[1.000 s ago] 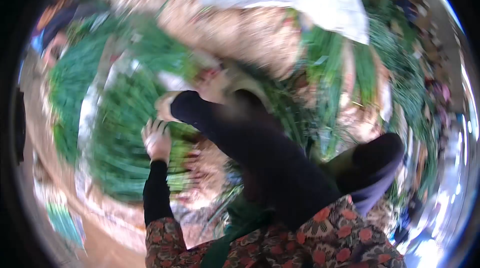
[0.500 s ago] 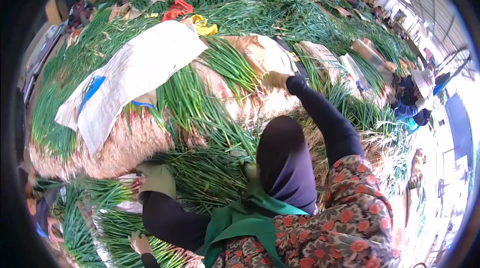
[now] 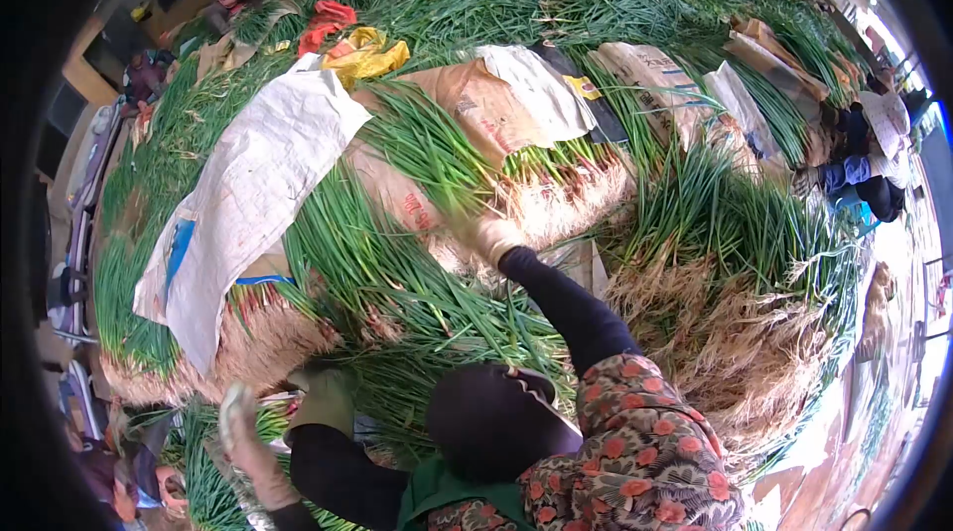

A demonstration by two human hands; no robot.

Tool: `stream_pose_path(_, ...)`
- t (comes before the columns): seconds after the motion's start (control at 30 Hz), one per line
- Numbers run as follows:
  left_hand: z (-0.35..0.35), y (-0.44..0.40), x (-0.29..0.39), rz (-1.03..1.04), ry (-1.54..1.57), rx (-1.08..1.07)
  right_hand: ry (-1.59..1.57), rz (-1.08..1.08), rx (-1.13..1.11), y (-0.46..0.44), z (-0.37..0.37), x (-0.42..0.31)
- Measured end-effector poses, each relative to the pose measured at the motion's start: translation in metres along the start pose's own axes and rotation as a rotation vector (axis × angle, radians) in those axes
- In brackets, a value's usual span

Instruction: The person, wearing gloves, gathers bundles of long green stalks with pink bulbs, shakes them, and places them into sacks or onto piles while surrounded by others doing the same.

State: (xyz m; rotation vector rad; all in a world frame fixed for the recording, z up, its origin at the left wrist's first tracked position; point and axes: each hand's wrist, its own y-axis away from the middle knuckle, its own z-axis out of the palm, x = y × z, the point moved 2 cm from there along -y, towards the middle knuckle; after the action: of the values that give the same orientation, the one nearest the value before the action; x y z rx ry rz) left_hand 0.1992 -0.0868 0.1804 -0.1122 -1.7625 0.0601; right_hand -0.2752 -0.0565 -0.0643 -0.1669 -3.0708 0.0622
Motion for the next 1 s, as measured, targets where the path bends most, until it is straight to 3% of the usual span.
stream_pose_path(0.07, 0.073, 0.003, 0.014, -0.006, 0.057, -0.133, -0.276, -0.104, -0.207, 0.016, 0.006, -0.017)
stream_pose_path(0.17, 0.153, 0.005, -0.006, -0.019, 0.304, -0.385, -0.445, -0.140, 0.484, 0.011, -0.012, 0.016)
stream_pose_path(0.2, 0.175, 0.006, -0.011, -0.064, 0.308, -0.429, -0.314, 0.180, 0.041, 0.008, -0.042, 0.035)
stream_pose_path(0.23, 0.192, 0.009, -0.017, -0.136, 0.344, -0.461, -0.500, 0.370, 0.102, 0.000, -0.057, 0.058)
stream_pose_path(0.3, 0.220, 0.015, -0.035, -0.242, 0.391, -0.516, -0.484, 0.477, 0.217, -0.029, 0.020, 0.095)
stream_pose_path(0.37, 0.238, 0.022, -0.045, -0.295, 0.395, -0.569, -0.187, 0.562, 0.025, -0.033, 0.008, 0.093)
stream_pose_path(0.47, 0.247, 0.034, -0.080, -0.480, 0.543, -0.573, -0.384, 0.357, 0.109, -0.018, -0.073, 0.056)
stream_pose_path(0.5, 0.249, 0.037, -0.090, -0.529, 0.530, -0.540, -0.296, 0.118, 0.396, -0.009, -0.059, 0.047)
stream_pose_path(0.53, 0.255, 0.038, -0.093, -0.602, 0.573, -0.536, 0.126, 0.000, 0.525, 0.007, -0.097, 0.014)
stream_pose_path(0.57, 0.264, 0.040, -0.095, -0.678, 0.620, -0.533, -0.435, 0.110, 0.372, 0.023, -0.072, -0.004)
stream_pose_path(0.6, 0.268, 0.044, -0.098, -0.754, 0.667, -0.533, -0.648, 0.118, 0.262, 0.041, -0.054, -0.031)
stream_pose_path(0.63, 0.276, 0.049, -0.122, -0.813, 0.799, -0.615, -0.671, -0.042, -0.052, 0.058, -0.071, -0.059)
stream_pose_path(0.73, 0.278, 0.062, -0.170, -0.902, 0.708, -0.684, -0.899, -0.262, -0.127, 0.085, -0.067, -0.067)
stream_pose_path(0.77, 0.275, 0.068, -0.151, -0.952, 0.713, -0.471, -0.854, -0.115, -0.099, 0.074, -0.051, -0.047)
stream_pose_path(0.8, 0.271, 0.066, -0.152, -0.959, 0.741, -0.458, -0.804, 0.032, -0.065, 0.055, -0.043, -0.021)
stream_pose_path(0.87, 0.264, 0.059, -0.153, -0.964, 0.800, -0.436, -0.515, 0.192, 0.271, 0.019, -0.063, 0.023)
stream_pose_path(0.93, 0.262, 0.055, -0.136, -1.029, 0.816, -0.470, -0.478, 0.417, 0.292, -0.002, -0.040, 0.057)
stream_pose_path(1.0, 0.256, 0.052, -0.135, -1.033, 0.897, -0.609, -0.424, 0.380, 0.150, -0.007, -0.041, 0.048)
